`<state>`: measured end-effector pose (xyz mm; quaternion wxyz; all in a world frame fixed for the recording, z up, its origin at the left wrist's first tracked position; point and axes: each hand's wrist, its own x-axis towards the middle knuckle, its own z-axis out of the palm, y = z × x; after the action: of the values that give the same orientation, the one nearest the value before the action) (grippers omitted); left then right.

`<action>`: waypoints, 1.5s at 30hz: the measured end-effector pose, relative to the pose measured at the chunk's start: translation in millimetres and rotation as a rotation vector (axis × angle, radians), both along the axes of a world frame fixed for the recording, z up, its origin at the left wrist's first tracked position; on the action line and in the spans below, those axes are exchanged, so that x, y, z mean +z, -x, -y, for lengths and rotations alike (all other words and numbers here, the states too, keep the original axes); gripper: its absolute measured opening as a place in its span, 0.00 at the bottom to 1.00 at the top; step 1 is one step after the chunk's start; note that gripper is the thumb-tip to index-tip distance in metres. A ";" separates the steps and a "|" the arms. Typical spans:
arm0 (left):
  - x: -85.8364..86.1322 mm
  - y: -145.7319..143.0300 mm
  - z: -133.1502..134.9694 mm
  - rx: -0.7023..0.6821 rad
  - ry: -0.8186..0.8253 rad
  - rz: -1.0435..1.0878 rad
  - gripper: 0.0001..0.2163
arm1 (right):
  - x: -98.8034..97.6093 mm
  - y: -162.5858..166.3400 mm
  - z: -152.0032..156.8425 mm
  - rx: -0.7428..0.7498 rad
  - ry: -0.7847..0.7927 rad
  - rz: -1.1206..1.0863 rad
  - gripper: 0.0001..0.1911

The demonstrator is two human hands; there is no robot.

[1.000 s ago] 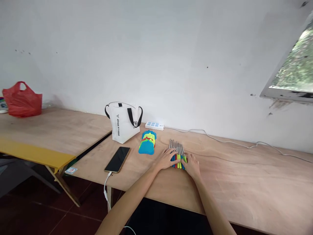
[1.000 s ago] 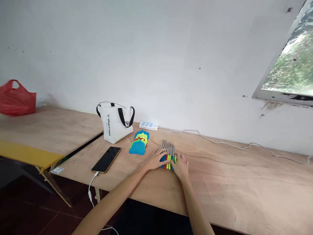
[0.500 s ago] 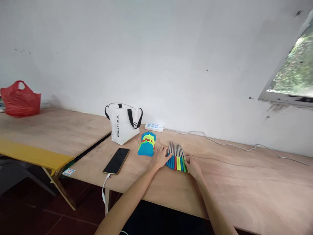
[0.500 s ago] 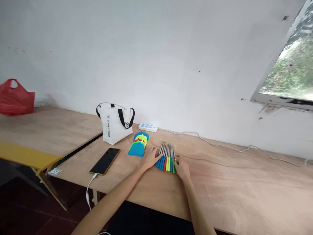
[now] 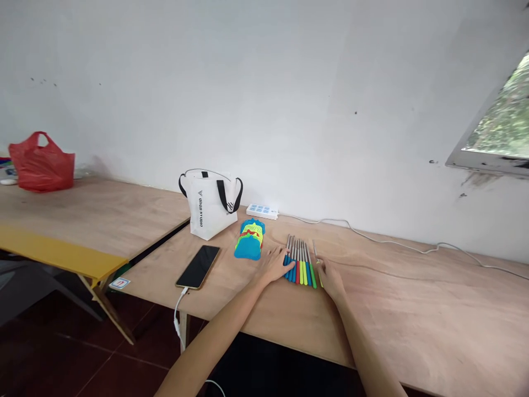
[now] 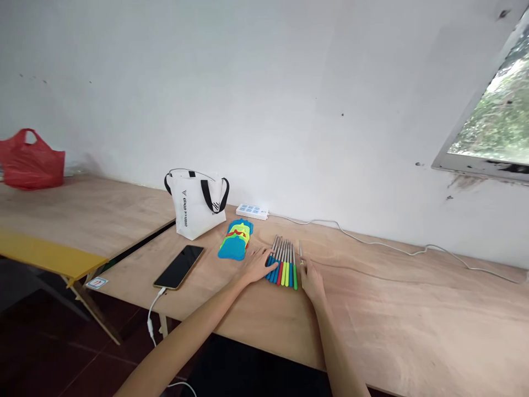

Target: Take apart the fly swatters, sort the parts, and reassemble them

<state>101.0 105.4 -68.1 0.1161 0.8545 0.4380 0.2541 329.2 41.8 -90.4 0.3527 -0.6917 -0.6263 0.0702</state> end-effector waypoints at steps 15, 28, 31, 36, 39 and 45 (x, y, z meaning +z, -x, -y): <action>1.5 -2.2 5.6 -0.313 -0.086 0.014 0.10 | 13.1 39.0 7.3 0.016 -0.083 -0.028 0.18; -1.0 -2.9 6.7 -0.312 -0.096 -0.034 0.10 | 7.0 32.9 7.1 -0.069 -0.032 0.039 0.15; 0.1 -9.4 9.7 -0.244 -0.121 -0.030 0.11 | 6.6 31.7 6.0 -0.089 -0.035 0.043 0.14; 5.1 -27.0 22.0 -0.110 -0.153 -0.070 0.12 | 6.0 33.2 4.9 -0.089 -0.049 0.027 0.14; 7.0 -34.7 27.9 -0.043 -0.140 -0.076 0.11 | 5.3 33.5 5.0 -0.086 -0.065 0.008 0.14; 7.6 -42.1 28.3 0.039 -0.060 -0.070 0.13 | 1.8 30.7 2.7 -0.069 -0.119 -0.045 0.16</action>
<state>143.1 77.1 -60.5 0.0702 0.8572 0.4506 0.2393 298.5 39.1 -88.6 0.4093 -0.6889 -0.5971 0.0362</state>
